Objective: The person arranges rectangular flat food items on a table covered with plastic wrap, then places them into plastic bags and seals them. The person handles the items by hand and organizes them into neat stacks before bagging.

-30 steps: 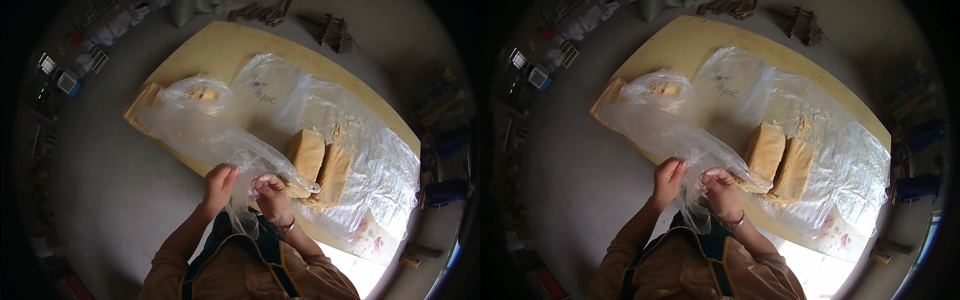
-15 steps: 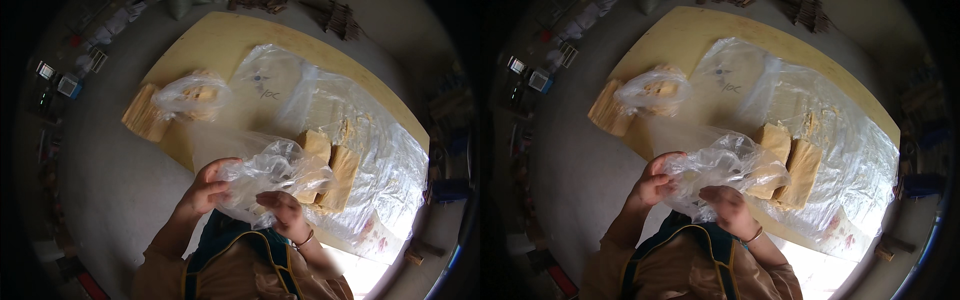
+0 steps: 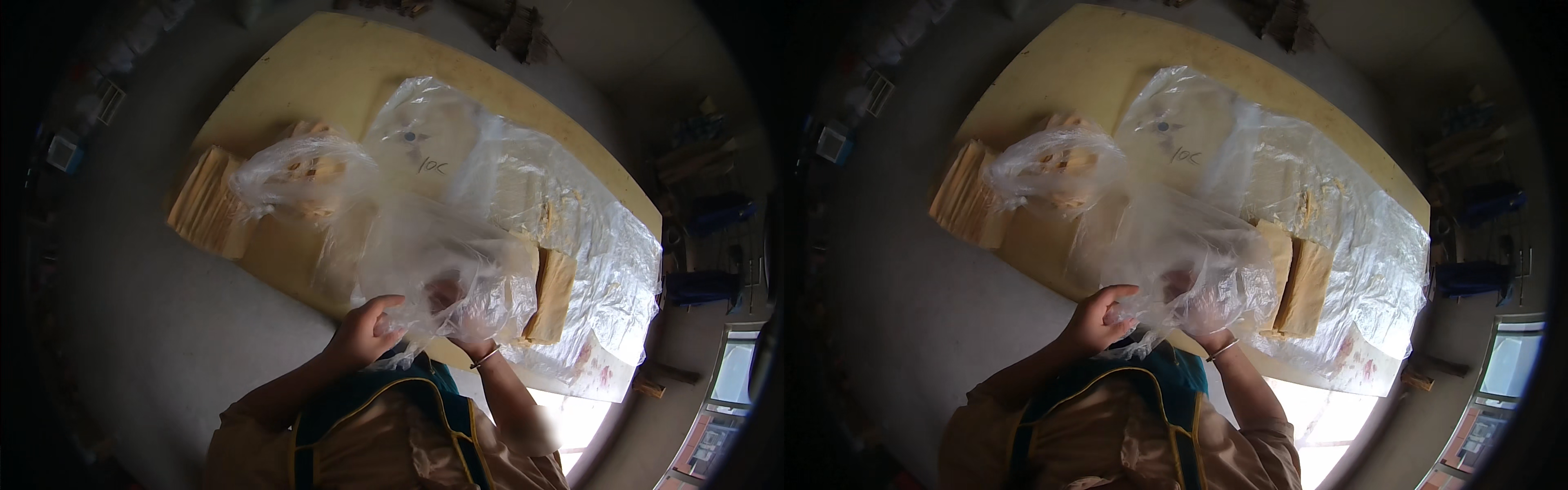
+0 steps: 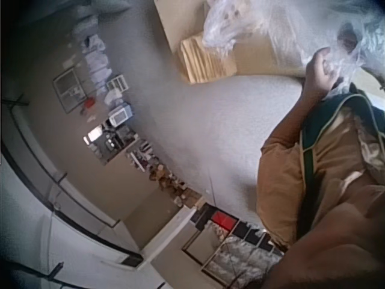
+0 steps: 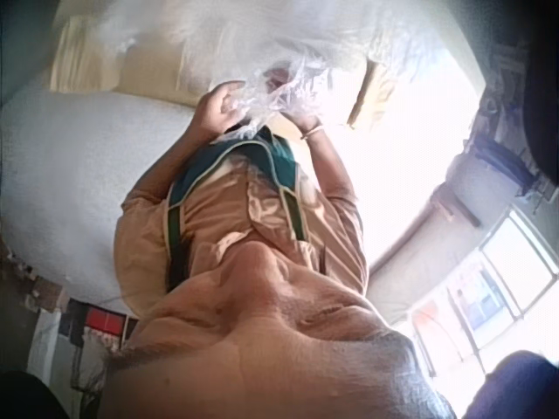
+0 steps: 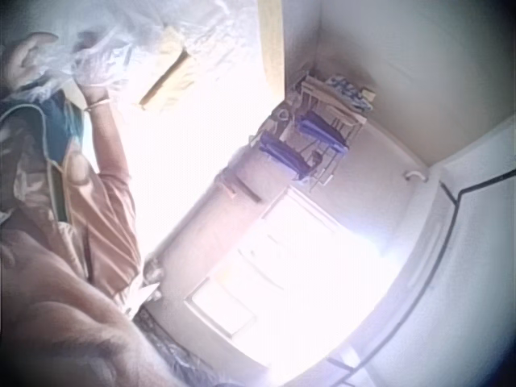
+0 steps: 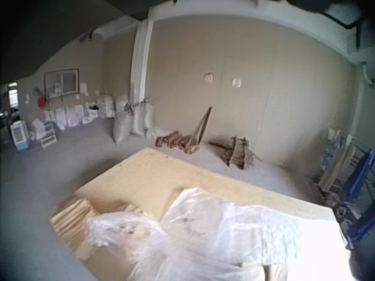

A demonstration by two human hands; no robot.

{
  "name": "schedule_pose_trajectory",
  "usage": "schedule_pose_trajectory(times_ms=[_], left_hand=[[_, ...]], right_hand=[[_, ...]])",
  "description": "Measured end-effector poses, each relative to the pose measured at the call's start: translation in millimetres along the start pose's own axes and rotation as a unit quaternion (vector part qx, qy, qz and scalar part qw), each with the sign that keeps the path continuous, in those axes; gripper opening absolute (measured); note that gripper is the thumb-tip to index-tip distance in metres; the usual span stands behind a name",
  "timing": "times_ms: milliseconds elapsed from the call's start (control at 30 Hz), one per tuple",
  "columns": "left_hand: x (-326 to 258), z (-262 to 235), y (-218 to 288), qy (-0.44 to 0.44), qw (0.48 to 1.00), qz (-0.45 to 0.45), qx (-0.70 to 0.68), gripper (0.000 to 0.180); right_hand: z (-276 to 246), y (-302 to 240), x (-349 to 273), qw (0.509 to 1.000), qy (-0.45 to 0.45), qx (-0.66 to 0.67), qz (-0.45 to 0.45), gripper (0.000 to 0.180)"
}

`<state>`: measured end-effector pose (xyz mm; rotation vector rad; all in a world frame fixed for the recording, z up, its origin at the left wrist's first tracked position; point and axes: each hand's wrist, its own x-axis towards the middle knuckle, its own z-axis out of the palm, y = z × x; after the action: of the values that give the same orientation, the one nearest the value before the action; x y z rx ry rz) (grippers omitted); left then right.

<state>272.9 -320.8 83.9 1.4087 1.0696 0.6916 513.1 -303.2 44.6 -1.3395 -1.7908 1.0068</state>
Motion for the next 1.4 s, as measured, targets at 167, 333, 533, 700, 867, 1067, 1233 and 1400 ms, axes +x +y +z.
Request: schedule_pose_trajectory(times_ms=[167, 333, 533, 700, 867, 1067, 1233, 1400], left_hand=[[12, -19, -30, 0.008, 0.989, 0.147, -0.014, 0.031], [40, -47, -25, -0.145, 0.695, -0.090, -0.698, 0.026], [35, -66, -44, -0.013, 0.854, -0.267, -0.447, 0.040], [15, -75, -80, -0.212, 0.959, 0.078, 0.169, 0.048], [9, -72, -85, -0.088, 0.994, 0.028, -0.053, 0.024], [61, -95, -107, -0.035, 0.576, 0.017, -0.817, 0.043], [70, -97, -129, -0.131, 0.670, -0.134, -0.718, 0.057], [24, -106, -135, -0.130, 0.907, -0.313, -0.249, 0.049]], right_hand=[[68, 9, -12, 0.982, -0.139, 0.079, 0.101, 0.047], [103, 33, -39, 0.926, -0.256, -0.249, 0.123, 0.059], [68, -7, 10, 0.958, -0.195, 0.100, 0.186, 0.064], [56, -44, 76, 0.796, 0.090, 0.594, 0.075, 0.060], [48, 6, 111, 0.836, 0.199, 0.479, 0.180, 0.061], [87, 18, 16, 0.978, -0.049, 0.099, 0.177, 0.060], [93, -5, 4, 0.961, -0.251, -0.010, 0.117, 0.059], [68, 16, 78, 0.912, -0.126, 0.360, 0.153, 0.078]])
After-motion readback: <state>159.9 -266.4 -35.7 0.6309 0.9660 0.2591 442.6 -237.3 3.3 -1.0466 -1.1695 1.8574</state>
